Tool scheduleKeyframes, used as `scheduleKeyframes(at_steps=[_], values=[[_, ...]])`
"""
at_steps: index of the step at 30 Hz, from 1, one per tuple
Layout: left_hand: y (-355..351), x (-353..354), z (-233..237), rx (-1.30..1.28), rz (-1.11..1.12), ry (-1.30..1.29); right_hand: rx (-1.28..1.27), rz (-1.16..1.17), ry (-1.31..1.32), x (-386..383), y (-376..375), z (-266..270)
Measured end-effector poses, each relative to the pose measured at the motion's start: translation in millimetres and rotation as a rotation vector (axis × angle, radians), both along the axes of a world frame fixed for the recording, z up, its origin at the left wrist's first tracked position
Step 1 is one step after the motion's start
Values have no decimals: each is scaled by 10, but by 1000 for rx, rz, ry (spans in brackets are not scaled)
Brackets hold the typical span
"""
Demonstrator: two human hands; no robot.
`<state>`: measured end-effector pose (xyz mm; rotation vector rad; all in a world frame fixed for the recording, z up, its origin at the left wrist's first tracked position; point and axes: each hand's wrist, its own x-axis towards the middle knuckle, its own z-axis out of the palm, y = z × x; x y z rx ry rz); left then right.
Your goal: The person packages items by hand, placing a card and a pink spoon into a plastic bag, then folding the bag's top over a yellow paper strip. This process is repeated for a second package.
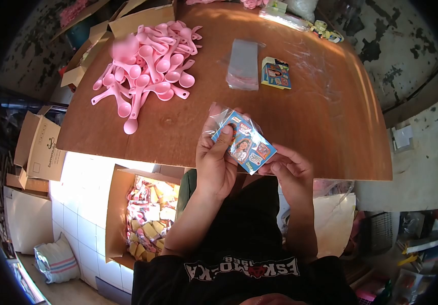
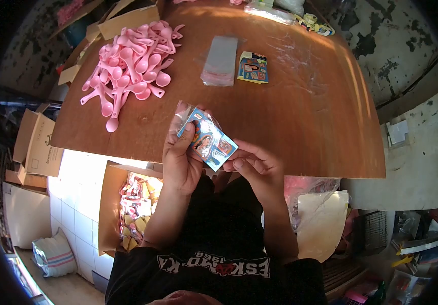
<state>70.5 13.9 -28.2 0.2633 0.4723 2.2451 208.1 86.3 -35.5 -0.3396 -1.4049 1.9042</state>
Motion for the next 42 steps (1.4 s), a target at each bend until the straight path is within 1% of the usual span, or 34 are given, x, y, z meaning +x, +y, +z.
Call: scheduleKeyframes(at_steps=[2,4,6,8,10,12,14,15,16,17,18,20,21,22,24,26,28,29,31,34,35,37,38,40,42], values=[[-7,43,1,7,-38,19,1,66,10,-8,-22,37],[-37,84,5,12,-78,38,10,31,13,-8,-10,-30],[-71,119,18,-42,-191,30,20,-5,18,-26,-9,-59],[-63,191,44,-36,-186,37,124,-211,-53,-85,-23,-61],[-54,248,-9,-38,-237,41,157,-250,-32,-120,-8,-92],[-74,311,-19,-49,-233,43,250,-333,-13,-160,-23,-62],[-85,337,-39,-43,-278,64,239,-364,-21,-181,-45,-49],[-86,350,4,-107,-304,45,268,-383,-38,-184,-44,-51],[-84,363,0,-107,-304,45,299,-402,-55,-186,-38,-52],[-81,376,-11,-121,-333,25,388,-422,-99,-178,4,-91],[-77,387,-27,-135,-362,5,389,-422,-97,-167,33,-73],[-61,401,-105,-130,-357,47,647,-351,-132,-147,58,-13],[-59,407,-131,-102,-383,17,495,-353,-77,-188,-18,52],[-57,407,-140,-75,-408,-12,495,-353,-76,-155,-33,45],[-75,360,-117,-71,-445,24,206,-238,-195,-88,-42,36],[-94,360,-74,-67,-482,58,164,-261,-170,-101,-46,78],[-124,400,3,-168,-319,278,122,-285,-145,-101,-49,127],[-130,402,39,-167,-319,278,84,-285,-146,-92,-53,145],[-149,395,86,-226,-158,375,47,-285,-148,-70,-56,146],[-57,211,67,24,-156,220,66,-213,-81,-41,-68,144],[-30,221,100,-9,-115,180,32,-197,-88,-45,-90,171],[-9,200,75,5,-118,161,-69,-150,-103,-62,-128,227],[-3,189,68,20,-126,142,-68,-145,-101,-48,-123,212],[3,189,73,9,-126,160,-105,-14,-206,-18,-116,197],[15,199,51,34,-148,124,-149,-34,-215,-47,-147,191]])
